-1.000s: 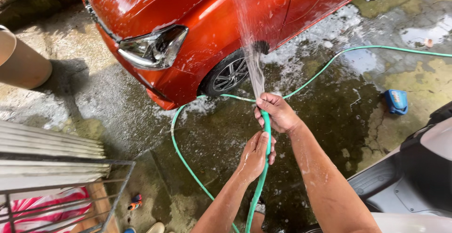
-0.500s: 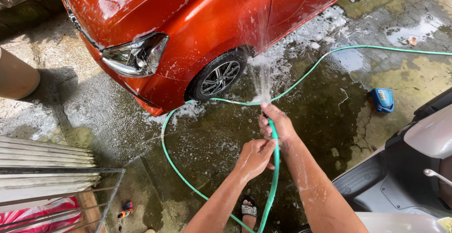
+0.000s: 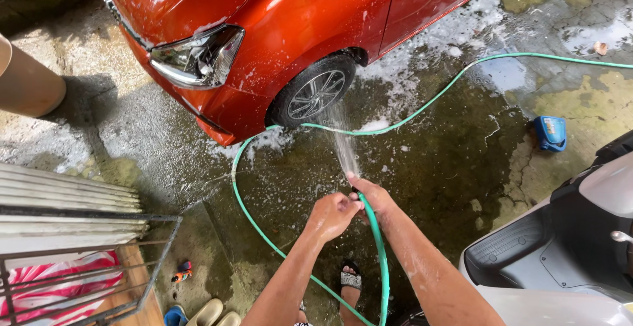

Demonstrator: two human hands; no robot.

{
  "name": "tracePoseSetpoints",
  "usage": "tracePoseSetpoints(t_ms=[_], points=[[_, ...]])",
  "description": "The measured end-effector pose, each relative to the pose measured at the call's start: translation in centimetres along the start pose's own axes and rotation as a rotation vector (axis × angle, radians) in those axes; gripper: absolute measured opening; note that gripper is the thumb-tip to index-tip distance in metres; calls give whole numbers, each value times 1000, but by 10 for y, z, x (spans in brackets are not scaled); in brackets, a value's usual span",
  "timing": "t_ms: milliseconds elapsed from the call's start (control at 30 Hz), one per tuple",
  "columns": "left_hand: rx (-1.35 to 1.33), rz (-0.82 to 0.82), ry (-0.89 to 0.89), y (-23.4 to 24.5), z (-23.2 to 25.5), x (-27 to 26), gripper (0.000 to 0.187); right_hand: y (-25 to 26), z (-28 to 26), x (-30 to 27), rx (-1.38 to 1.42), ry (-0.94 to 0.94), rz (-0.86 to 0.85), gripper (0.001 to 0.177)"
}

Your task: The person washes an orange car by spraying water from a hose and scrubbing the hood, fender, and headlight with a sponge.

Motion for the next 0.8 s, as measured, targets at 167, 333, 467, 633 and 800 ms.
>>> tracePoseSetpoints(t_ms=[167,333,467,633,800], points=[[-113,153,-20,4,-25,2,41,-20,31,9,59,-47,-132,41],[-201,209,-13,9,-28,-13,40,-24,29,-5,19,-66,-76,48],[-257,248,6,12,-13,-23,41,-28,13,-23,-112,7,2,49],[-339,261,94,24,-17,-36,45,-40,19,-22,-86,-11,-74,62],[-232,247,-1,18,-18,-32,38,-28,40,-12,34,-90,-5,55]])
Point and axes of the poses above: each hand's wrist, its own x-axis towards the middle knuckle, its own y-axis out of the back of the hand, z = x × y, the point moved 9 cm from there along x, towards the middle knuckle, and after that the axes turned 8 degrees about -x, right-handed, at the moved point
